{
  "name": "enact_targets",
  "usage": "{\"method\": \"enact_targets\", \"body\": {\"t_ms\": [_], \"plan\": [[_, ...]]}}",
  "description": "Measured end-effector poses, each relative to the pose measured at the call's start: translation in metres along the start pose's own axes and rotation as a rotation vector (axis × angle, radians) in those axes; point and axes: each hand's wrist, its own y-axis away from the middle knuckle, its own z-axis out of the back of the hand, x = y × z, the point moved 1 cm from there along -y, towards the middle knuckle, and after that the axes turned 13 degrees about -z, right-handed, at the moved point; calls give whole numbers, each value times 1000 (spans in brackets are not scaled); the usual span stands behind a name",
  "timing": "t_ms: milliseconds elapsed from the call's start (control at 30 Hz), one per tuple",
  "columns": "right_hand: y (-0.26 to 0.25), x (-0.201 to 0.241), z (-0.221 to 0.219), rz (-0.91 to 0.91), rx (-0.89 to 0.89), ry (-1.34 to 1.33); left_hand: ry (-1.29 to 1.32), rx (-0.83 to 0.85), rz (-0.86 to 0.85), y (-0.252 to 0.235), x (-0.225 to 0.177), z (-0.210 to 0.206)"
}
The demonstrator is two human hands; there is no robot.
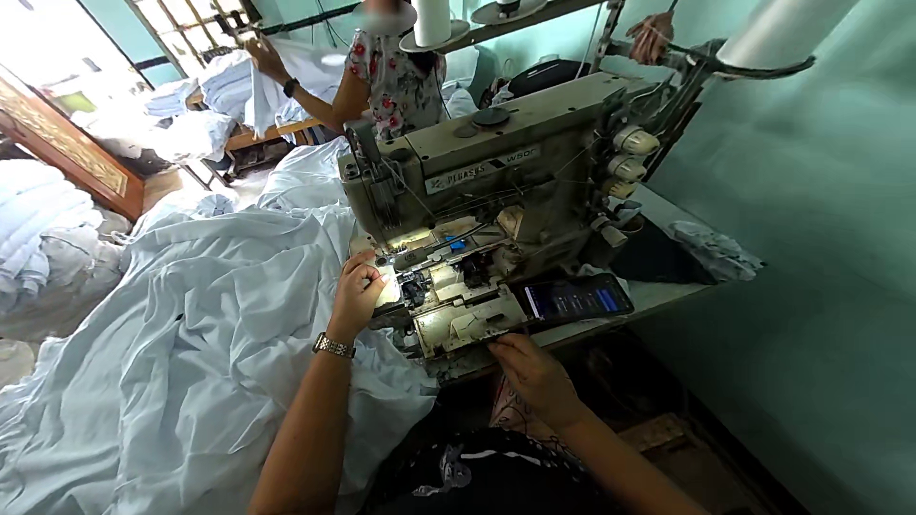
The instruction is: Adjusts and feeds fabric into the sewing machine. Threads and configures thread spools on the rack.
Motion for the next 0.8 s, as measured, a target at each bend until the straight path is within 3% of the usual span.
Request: {"method": "enact_targets", "body": {"t_ms": [133,400,567,800], "plan": [[-7,1,9,19,29,6,-22,1,31,1,-1,0],[-62,2,32,-85,-141,40,-5,-14,41,1,1,-1],[-106,-1,23,-416,326,233,-6,-19,57,2,1,-1],[-107,-1,9,-356,369,393,-19,-33,76,3,-1,-2]]}}
